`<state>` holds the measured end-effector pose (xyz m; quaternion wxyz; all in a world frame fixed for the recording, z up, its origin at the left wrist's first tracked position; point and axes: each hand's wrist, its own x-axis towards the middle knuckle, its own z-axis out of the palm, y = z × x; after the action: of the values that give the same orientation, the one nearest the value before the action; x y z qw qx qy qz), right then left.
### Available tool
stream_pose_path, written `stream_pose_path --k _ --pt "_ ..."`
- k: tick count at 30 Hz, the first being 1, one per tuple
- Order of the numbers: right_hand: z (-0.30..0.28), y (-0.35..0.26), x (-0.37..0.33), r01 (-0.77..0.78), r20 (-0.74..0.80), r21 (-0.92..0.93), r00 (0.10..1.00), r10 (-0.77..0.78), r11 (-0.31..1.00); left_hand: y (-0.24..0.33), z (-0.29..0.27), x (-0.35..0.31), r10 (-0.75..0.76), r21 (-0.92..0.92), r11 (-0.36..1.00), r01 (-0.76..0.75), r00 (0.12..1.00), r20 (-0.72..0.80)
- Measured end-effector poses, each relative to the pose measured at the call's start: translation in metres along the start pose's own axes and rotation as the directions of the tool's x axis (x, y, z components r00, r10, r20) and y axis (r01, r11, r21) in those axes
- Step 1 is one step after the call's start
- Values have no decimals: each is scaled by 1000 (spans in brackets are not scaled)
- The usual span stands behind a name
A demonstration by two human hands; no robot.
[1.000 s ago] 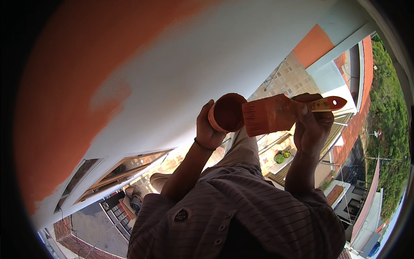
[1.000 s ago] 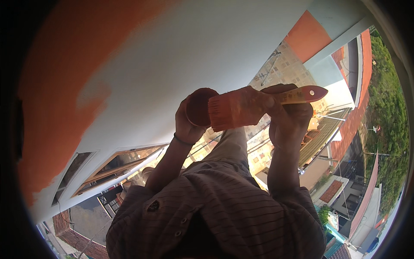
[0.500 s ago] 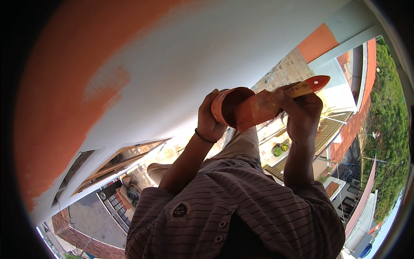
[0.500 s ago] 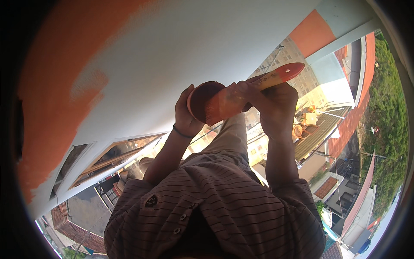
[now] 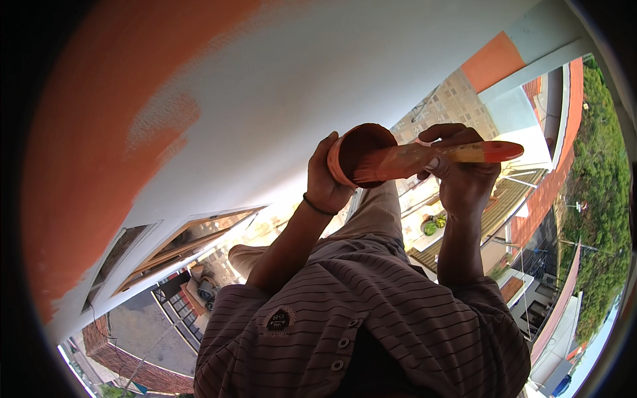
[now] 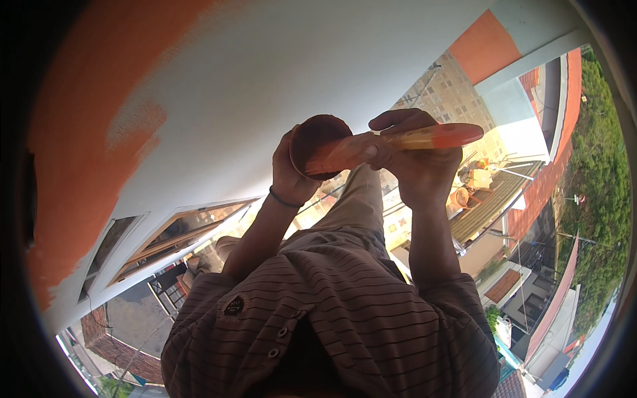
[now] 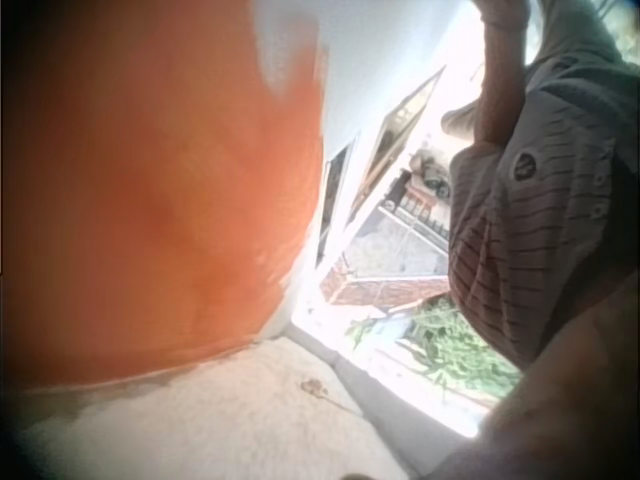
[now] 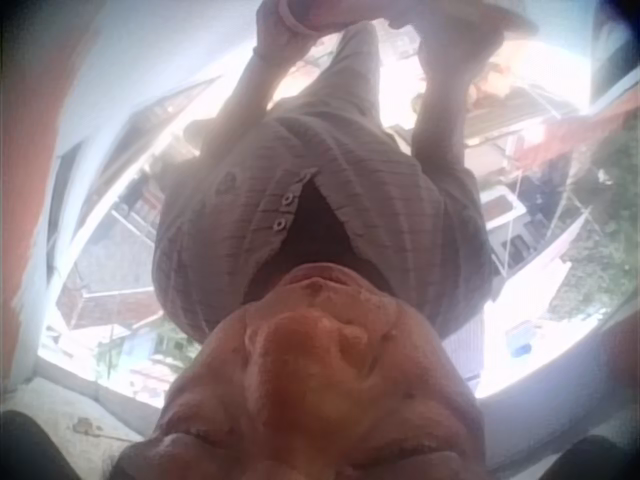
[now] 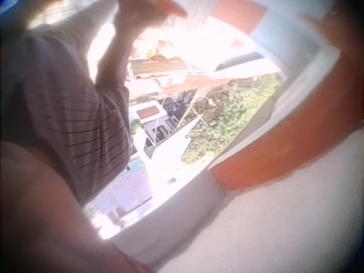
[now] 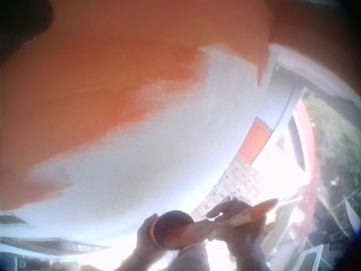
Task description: The person paints a white wall with orange paint using a brush and a small container. They repeatedly dip the brush into the container and apply paint to the upper wall area, gradually covering more surface.
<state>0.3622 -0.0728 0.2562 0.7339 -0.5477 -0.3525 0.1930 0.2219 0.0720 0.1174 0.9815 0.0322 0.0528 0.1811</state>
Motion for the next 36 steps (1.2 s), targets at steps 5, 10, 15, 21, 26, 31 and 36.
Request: stream_pose_path --k 5,10,15,21,26,31,36 --pt "-1 13 -4 286 145 -238 955 -257 928 -2 0 0 26 46 999 -23 998 -65" --pt "3 15 -11 165 107 -162 983 -149 973 -4 1 -1 28 68 997 -22 996 -88" --pt "14 12 -18 72 101 -211 994 -52 975 -2 3 -2 10 50 999 -6 996 -84" --pt "18 14 -18 63 111 -152 993 -46 986 -5 2 0 35 126 992 -18 991 -131" --pt "20 26 -18 128 132 -212 986 -101 969 -3 -2 -2 37 160 987 -15 990 -135" --pt "22 29 -19 56 116 -160 993 -38 986 -2 -3 -1 54 170 985 -31 990 -130" --pt "20 23 -19 82 14 -47 997 -81 996 -2 -3 -3 54 116 993 -39 989 -135"
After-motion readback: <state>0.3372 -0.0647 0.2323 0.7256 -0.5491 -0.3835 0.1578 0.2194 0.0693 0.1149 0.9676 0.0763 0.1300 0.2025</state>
